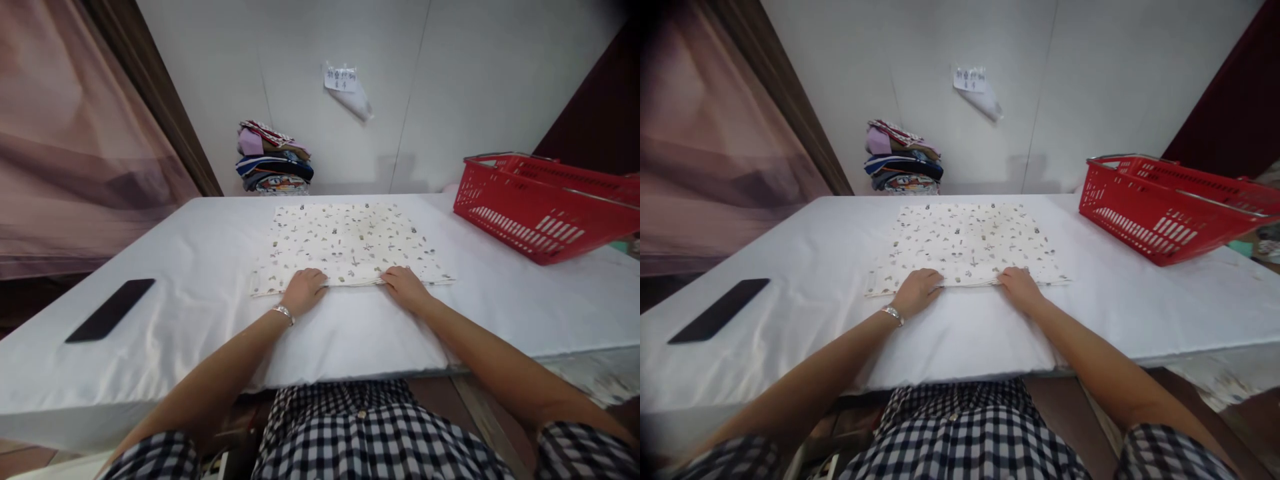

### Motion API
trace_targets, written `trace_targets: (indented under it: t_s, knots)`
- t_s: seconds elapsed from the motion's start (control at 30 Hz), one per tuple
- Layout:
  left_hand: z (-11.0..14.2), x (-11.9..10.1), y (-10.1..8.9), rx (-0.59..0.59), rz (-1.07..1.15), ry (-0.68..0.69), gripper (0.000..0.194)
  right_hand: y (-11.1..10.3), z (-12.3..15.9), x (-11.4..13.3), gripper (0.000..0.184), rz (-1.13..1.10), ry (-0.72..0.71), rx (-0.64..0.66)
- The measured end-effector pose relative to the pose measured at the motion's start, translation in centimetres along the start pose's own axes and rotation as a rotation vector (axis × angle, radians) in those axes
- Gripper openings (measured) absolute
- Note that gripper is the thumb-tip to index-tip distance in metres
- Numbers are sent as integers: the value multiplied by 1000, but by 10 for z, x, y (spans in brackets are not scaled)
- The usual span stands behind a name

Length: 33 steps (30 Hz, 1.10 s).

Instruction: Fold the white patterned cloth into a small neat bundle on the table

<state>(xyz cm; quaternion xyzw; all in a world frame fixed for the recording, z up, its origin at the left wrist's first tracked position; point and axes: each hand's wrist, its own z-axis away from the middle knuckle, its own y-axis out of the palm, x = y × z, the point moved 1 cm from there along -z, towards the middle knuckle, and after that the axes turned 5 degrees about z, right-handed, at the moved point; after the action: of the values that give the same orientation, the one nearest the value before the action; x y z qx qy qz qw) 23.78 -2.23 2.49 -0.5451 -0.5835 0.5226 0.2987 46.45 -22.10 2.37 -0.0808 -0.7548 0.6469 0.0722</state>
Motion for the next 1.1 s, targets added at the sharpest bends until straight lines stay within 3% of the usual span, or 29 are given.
trace_targets:
  t_s: [0.17,0.3,0.7,0.93,1.1]
  knots:
    - [-26,-24,12,39,101,72,21,-1,-2,-1,22,-23,1,-16]
    - [-35,-25,17,19,156,31,27,1,1,-2,22,-41,-13,-38]
    - [-33,-32,22,-38,57,0,21,6,-10,15,30,37,-100,-62]
    - [-30,-35,24,-51,-9,136,28,16,-15,19,26,-7,-91,-95]
    - [-23,-36,21,-50,-13,148,28,19,-12,16,27,-79,-82,-158]
